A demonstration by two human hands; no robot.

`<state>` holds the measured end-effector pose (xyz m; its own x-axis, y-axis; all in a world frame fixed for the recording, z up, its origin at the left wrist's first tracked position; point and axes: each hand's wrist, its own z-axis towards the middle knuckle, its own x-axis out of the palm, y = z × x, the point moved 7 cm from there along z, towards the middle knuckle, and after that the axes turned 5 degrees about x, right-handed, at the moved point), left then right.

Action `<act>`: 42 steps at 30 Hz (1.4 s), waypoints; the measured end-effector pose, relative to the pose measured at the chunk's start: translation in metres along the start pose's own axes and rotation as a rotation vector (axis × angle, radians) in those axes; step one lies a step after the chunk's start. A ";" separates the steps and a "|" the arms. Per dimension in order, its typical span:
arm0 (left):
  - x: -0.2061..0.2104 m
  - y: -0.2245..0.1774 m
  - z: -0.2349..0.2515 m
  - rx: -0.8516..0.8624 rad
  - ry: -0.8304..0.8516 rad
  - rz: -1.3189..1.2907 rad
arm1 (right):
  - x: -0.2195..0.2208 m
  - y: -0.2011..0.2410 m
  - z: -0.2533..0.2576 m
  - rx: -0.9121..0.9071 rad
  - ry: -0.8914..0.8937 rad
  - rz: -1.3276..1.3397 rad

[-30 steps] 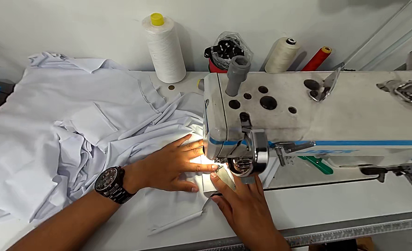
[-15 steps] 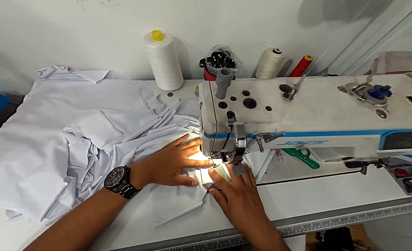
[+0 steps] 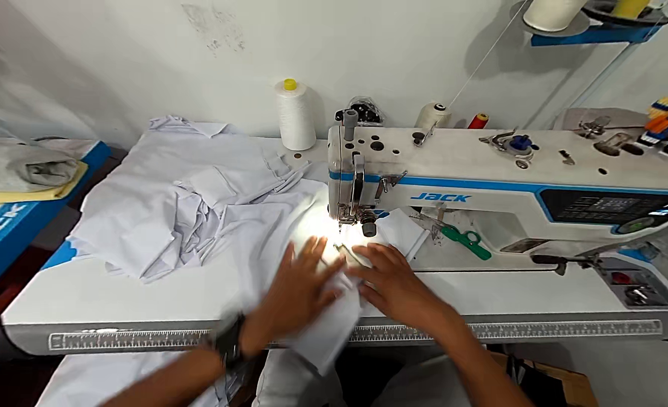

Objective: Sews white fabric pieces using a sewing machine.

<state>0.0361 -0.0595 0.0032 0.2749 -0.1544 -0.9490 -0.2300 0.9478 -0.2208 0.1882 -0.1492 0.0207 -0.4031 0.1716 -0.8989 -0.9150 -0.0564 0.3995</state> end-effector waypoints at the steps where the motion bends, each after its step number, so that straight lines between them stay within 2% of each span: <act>1: -0.001 -0.029 -0.016 -0.091 -0.008 -0.068 | -0.010 -0.008 -0.005 -0.083 0.044 0.049; 3: -0.013 -0.060 -0.024 -0.162 -0.052 -0.176 | -0.028 -0.023 -0.006 -0.189 0.068 0.037; 4: -0.021 -0.054 -0.016 -0.166 -0.108 -0.164 | -0.036 -0.026 -0.004 -0.199 0.064 0.009; 5: -0.028 -0.035 -0.005 -0.184 -0.125 -0.141 | -0.044 -0.026 -0.001 -0.183 0.045 -0.023; 8: -0.030 0.048 0.015 -0.341 0.005 -0.011 | -0.051 0.000 -0.005 -0.061 -0.138 -0.119; 11: -0.035 0.092 -0.011 -0.533 -0.039 0.130 | -0.017 0.052 -0.034 0.078 -0.244 -0.014; 14: -0.054 0.095 -0.042 -0.671 -0.075 0.174 | 0.036 0.093 -0.064 0.131 -0.293 0.046; 16: -0.063 0.083 -0.048 -0.610 -0.075 0.165 | 0.050 0.096 -0.074 0.179 -0.380 -0.044; 18: -0.051 0.072 -0.054 -0.432 -0.058 0.169 | 0.047 0.076 -0.087 0.253 -0.426 -0.136; 21: -0.030 0.074 -0.069 -0.283 -0.030 0.144 | 0.020 0.020 -0.124 0.404 -0.434 -0.266; 24: -0.043 0.082 -0.061 -0.259 -0.053 0.072 | -0.019 -0.017 -0.147 0.494 -0.481 -0.291; 26: -0.064 0.073 -0.027 -0.215 -0.077 0.055 | -0.044 -0.013 -0.127 0.435 -0.525 -0.246; 28: -0.075 0.060 0.019 -0.141 -0.082 0.009 | -0.059 -0.005 -0.082 0.313 -0.497 -0.153; 31: -0.058 0.054 0.068 -0.056 -0.083 -0.023 | -0.054 -0.012 0.009 0.110 -0.263 0.025; 34: -0.033 0.056 0.070 0.007 -0.111 -0.013 | -0.025 -0.033 0.069 -0.067 -0.080 0.047; 37: -0.021 0.056 0.060 0.053 -0.134 -0.050 | -0.011 -0.035 0.084 -0.086 -0.003 0.069; 42: -0.020 0.046 0.052 0.113 -0.132 -0.118 | -0.008 -0.036 0.079 0.035 0.133 0.088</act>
<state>0.0685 0.0018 0.0237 0.4151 -0.2356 -0.8787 -0.0850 0.9516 -0.2953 0.2256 -0.0707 0.0276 -0.4825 0.0361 -0.8752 -0.8759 -0.0303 0.4816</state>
